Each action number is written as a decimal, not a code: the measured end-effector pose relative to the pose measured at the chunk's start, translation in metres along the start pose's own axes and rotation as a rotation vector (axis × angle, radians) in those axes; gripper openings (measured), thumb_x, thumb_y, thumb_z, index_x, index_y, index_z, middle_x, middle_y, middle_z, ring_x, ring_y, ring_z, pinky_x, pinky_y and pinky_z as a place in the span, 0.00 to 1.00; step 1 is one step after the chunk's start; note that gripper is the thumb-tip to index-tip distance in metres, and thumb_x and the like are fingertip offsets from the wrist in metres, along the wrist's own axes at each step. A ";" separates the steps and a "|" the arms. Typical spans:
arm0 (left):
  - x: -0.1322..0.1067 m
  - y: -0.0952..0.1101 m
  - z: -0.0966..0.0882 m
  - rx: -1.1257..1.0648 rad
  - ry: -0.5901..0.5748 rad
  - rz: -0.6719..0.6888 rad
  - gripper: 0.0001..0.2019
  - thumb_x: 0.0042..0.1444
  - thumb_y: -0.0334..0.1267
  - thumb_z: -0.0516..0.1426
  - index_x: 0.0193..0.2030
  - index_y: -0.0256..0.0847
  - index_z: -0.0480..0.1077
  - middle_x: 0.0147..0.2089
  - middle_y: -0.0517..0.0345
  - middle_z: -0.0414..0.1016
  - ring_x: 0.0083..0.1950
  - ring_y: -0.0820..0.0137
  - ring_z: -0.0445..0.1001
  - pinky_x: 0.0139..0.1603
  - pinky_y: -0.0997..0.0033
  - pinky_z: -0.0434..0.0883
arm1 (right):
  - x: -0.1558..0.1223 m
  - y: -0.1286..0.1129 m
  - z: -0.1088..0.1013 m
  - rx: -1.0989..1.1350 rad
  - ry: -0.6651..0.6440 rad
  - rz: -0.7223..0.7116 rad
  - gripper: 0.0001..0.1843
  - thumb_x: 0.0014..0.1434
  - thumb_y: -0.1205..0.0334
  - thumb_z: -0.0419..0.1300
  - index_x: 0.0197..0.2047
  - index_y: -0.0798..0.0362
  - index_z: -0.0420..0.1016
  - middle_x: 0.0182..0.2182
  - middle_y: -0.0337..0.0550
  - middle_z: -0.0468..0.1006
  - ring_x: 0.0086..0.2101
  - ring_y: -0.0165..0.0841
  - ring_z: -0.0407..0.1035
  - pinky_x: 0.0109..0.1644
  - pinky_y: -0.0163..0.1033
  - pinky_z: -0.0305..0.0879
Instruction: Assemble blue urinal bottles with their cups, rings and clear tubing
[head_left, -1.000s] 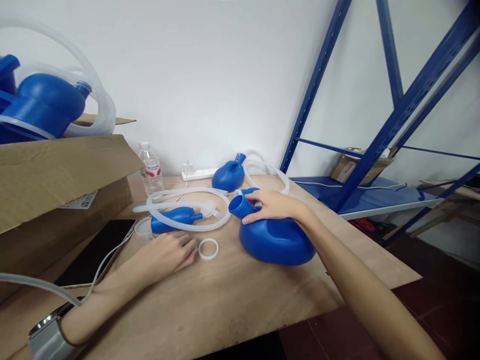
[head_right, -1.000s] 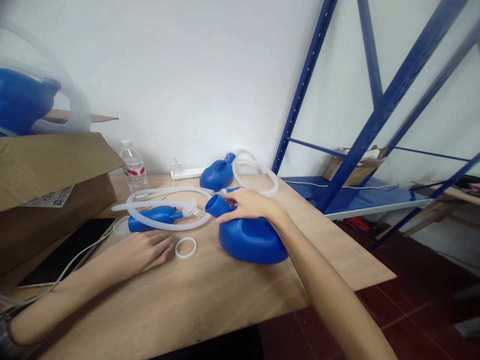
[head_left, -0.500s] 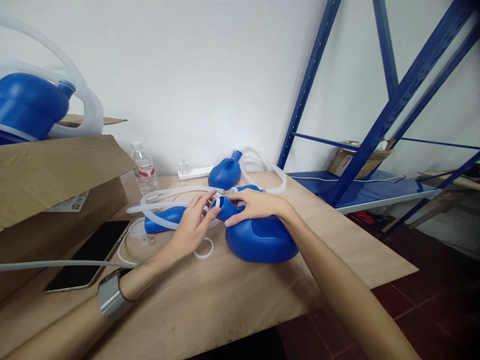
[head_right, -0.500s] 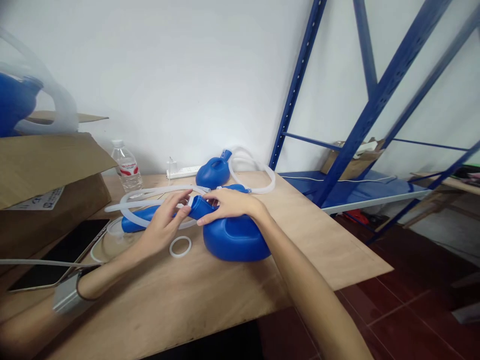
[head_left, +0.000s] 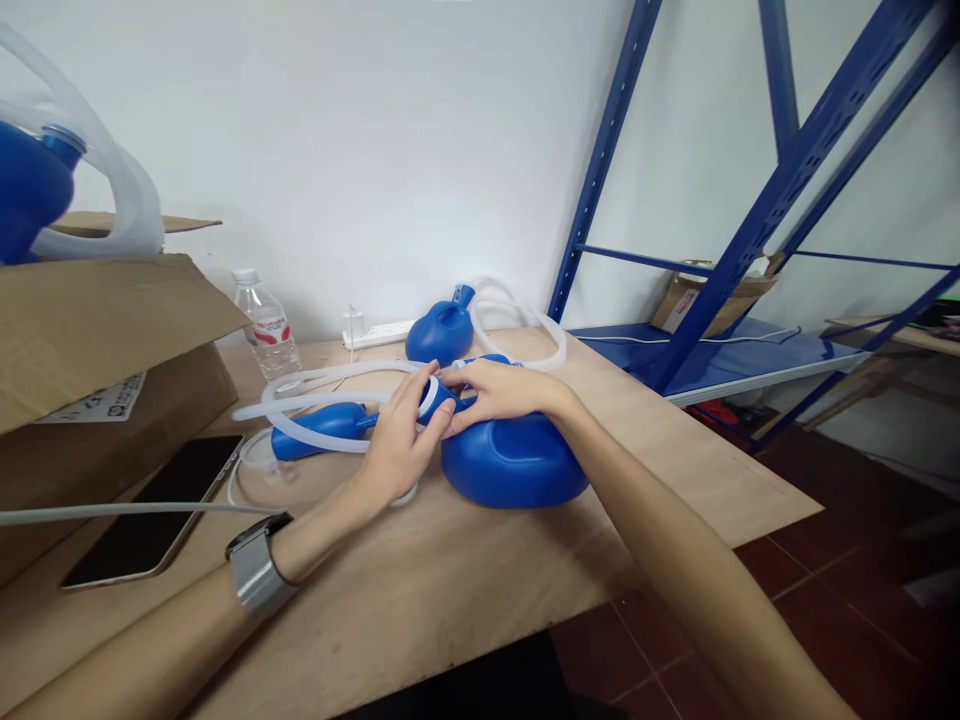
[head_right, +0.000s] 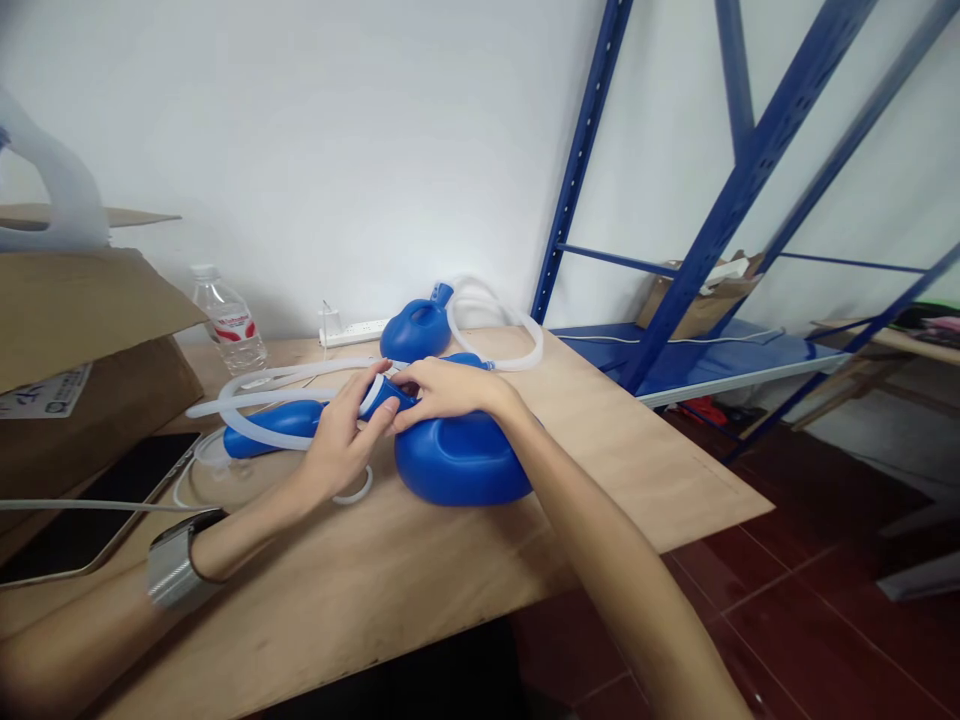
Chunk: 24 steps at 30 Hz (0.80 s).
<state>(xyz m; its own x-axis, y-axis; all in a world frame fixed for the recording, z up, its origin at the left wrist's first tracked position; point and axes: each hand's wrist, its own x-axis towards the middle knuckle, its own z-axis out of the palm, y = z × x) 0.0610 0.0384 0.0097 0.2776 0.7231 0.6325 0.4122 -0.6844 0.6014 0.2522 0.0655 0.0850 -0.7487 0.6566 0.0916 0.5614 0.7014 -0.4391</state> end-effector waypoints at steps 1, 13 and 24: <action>0.000 0.001 0.001 0.011 0.005 0.004 0.26 0.68 0.49 0.51 0.68 0.39 0.63 0.68 0.42 0.69 0.69 0.55 0.68 0.69 0.49 0.64 | 0.001 0.001 0.000 0.001 0.000 -0.011 0.16 0.58 0.49 0.68 0.35 0.54 0.73 0.31 0.36 0.73 0.31 0.31 0.64 0.35 0.36 0.58; 0.004 0.001 0.002 -0.195 -0.022 -0.068 0.25 0.66 0.46 0.53 0.68 0.42 0.66 0.70 0.47 0.68 0.71 0.57 0.65 0.72 0.51 0.61 | 0.002 -0.001 0.000 -0.019 0.010 -0.018 0.20 0.57 0.45 0.67 0.33 0.55 0.73 0.27 0.34 0.70 0.28 0.29 0.63 0.33 0.36 0.54; 0.003 -0.001 -0.017 -0.494 -0.239 -0.181 0.37 0.61 0.52 0.60 0.75 0.49 0.55 0.78 0.52 0.55 0.78 0.55 0.52 0.74 0.53 0.60 | -0.003 -0.009 -0.001 -0.008 0.025 0.037 0.19 0.57 0.45 0.68 0.32 0.54 0.73 0.25 0.33 0.69 0.26 0.28 0.61 0.31 0.35 0.53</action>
<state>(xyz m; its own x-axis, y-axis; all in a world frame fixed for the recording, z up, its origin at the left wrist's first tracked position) 0.0470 0.0394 0.0192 0.4523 0.7947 0.4047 0.0337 -0.4687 0.8827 0.2500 0.0577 0.0892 -0.7181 0.6890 0.0975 0.5917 0.6783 -0.4357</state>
